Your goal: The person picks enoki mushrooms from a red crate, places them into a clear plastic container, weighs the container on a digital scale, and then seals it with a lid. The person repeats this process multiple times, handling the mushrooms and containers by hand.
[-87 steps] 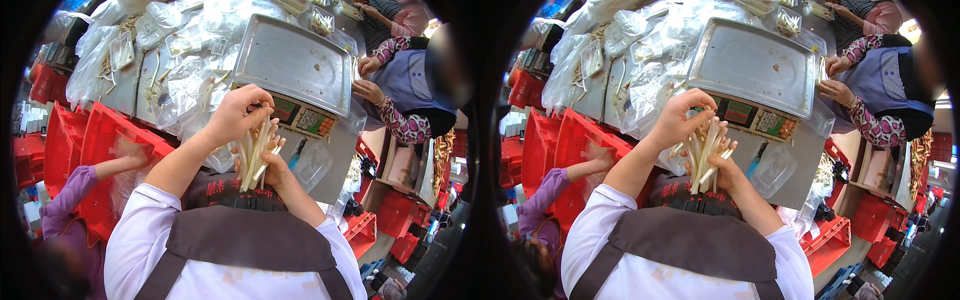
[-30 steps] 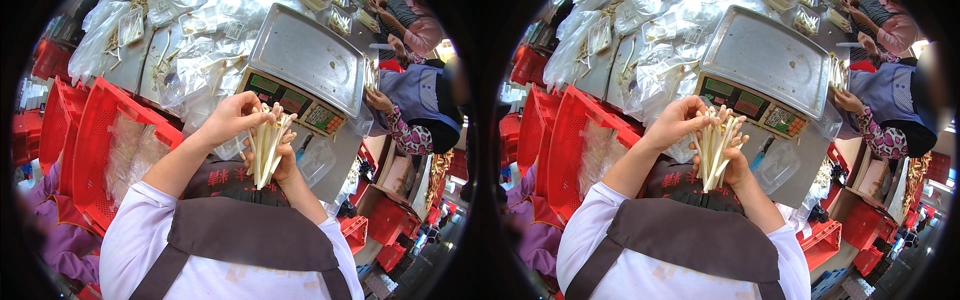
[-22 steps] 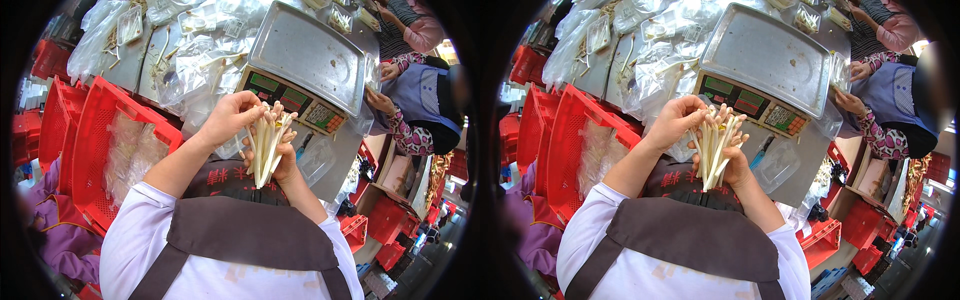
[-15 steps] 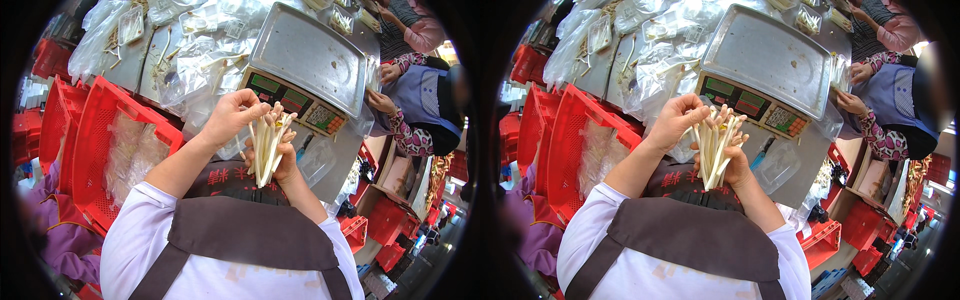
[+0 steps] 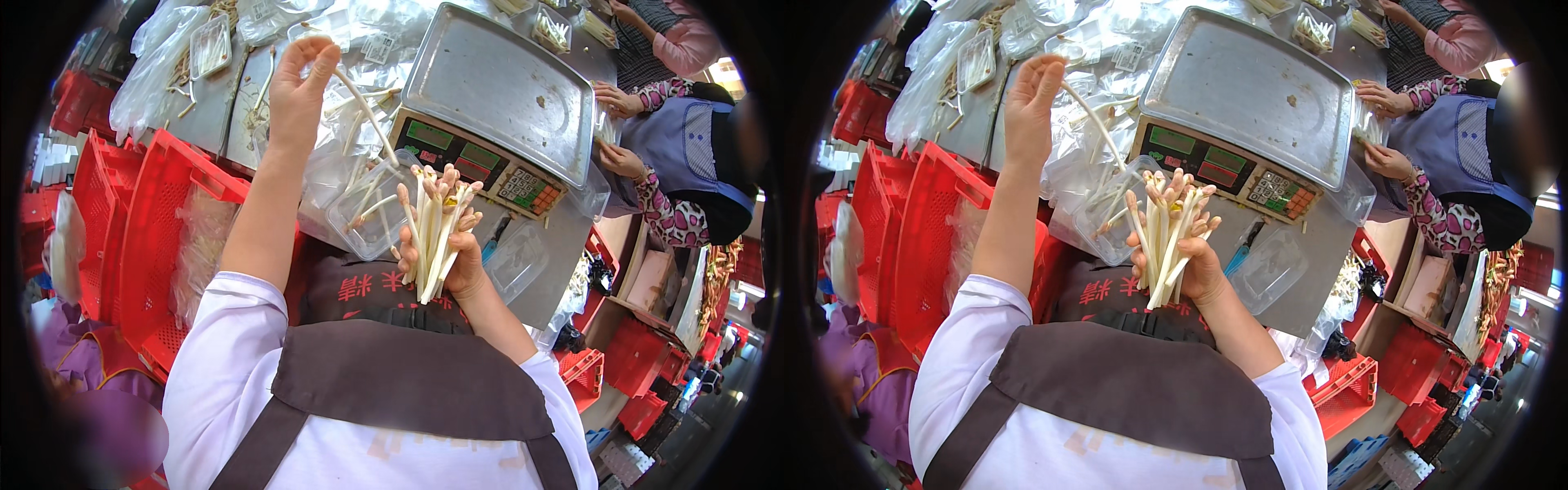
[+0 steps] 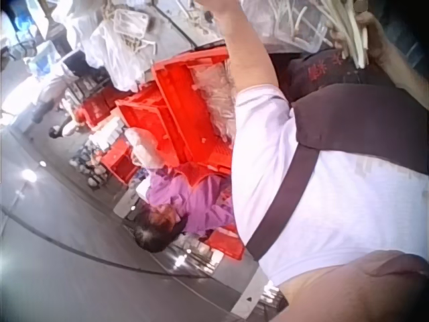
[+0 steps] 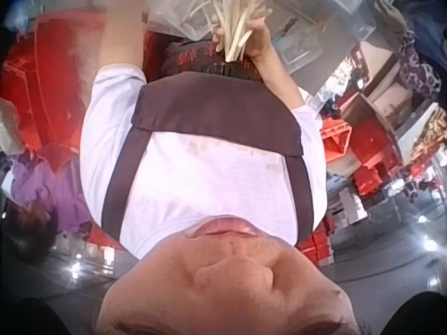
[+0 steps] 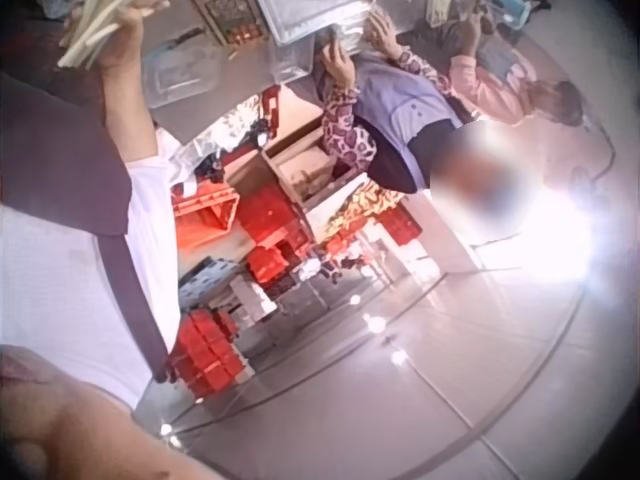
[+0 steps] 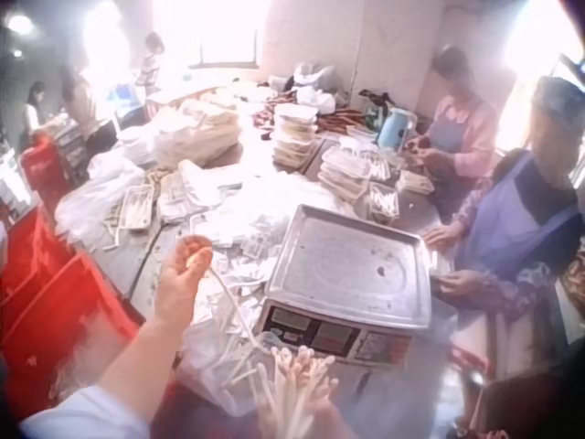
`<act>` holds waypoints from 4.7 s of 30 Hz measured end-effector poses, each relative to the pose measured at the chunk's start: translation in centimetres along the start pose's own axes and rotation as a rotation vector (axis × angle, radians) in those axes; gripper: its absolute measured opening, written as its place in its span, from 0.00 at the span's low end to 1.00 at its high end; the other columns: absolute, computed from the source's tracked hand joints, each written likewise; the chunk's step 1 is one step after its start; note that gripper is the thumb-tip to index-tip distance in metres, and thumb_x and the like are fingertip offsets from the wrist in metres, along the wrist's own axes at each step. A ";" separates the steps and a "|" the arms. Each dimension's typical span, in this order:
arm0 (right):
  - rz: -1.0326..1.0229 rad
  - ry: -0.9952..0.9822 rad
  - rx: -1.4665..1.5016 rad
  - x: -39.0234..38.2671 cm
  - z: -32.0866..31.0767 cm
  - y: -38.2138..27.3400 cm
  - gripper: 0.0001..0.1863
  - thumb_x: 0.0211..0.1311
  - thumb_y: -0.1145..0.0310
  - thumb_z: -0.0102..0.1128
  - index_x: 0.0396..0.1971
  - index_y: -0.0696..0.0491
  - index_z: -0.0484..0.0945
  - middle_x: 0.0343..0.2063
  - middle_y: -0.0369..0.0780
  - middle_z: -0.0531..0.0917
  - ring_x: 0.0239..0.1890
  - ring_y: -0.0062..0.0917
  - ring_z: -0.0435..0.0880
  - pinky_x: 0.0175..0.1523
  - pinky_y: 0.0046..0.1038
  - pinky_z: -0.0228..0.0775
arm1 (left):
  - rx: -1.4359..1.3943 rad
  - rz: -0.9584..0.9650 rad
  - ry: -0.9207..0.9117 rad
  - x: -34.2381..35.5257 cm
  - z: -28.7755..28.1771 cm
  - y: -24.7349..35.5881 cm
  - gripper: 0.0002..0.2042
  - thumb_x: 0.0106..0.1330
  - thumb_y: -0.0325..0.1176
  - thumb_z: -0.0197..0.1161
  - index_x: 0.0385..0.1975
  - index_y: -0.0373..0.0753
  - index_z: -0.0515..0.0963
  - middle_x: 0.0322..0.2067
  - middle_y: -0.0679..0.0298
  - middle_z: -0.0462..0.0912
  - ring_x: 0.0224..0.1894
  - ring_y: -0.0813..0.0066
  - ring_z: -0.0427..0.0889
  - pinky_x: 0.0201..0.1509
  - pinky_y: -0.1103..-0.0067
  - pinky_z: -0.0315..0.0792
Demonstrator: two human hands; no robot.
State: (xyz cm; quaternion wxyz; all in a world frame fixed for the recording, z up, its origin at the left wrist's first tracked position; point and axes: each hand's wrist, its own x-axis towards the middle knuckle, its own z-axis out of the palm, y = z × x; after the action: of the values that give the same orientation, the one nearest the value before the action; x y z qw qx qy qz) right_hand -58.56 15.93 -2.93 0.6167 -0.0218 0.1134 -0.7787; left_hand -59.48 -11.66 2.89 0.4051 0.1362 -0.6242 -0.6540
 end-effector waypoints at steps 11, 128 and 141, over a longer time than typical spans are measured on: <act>-0.153 0.312 -0.301 -0.6 2.0 -0.8 0.33 0.49 0.72 0.59 0.59 0.55 0.61 0.51 0.44 0.73 0.49 0.35 0.77 0.53 0.38 0.72 | -0.127 -0.739 -0.698 -13.6 2.3 3.1 0.39 0.61 0.32 0.62 0.67 0.34 0.44 0.63 0.57 0.57 0.62 0.69 0.64 0.62 0.73 0.62; -0.184 0.400 -0.242 2.5 2.1 2.2 0.32 0.58 0.58 0.54 0.64 0.41 0.58 0.63 0.29 0.64 0.65 0.24 0.60 0.69 0.34 0.49 | 0.678 -0.261 -0.654 -16.7 1.0 0.5 0.37 0.42 0.35 0.67 0.55 0.37 0.59 0.57 0.54 0.64 0.48 0.52 0.76 0.46 0.63 0.73; -0.155 0.404 0.010 1.5 -0.2 1.3 0.16 0.68 0.65 0.44 0.49 0.60 0.69 0.53 0.42 0.72 0.60 0.31 0.65 0.68 0.34 0.49 | 1.053 -0.111 -0.525 -16.5 -0.7 -0.3 0.35 0.45 0.33 0.69 0.56 0.34 0.62 0.53 0.54 0.70 0.51 0.55 0.74 0.50 0.68 0.73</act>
State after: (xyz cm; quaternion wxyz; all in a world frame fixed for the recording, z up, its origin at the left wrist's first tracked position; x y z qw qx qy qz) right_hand -57.70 14.26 -3.55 0.5196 0.1291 0.2291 -0.8129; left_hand -48.62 -0.65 -2.98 0.0801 0.1850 -0.9362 -0.2879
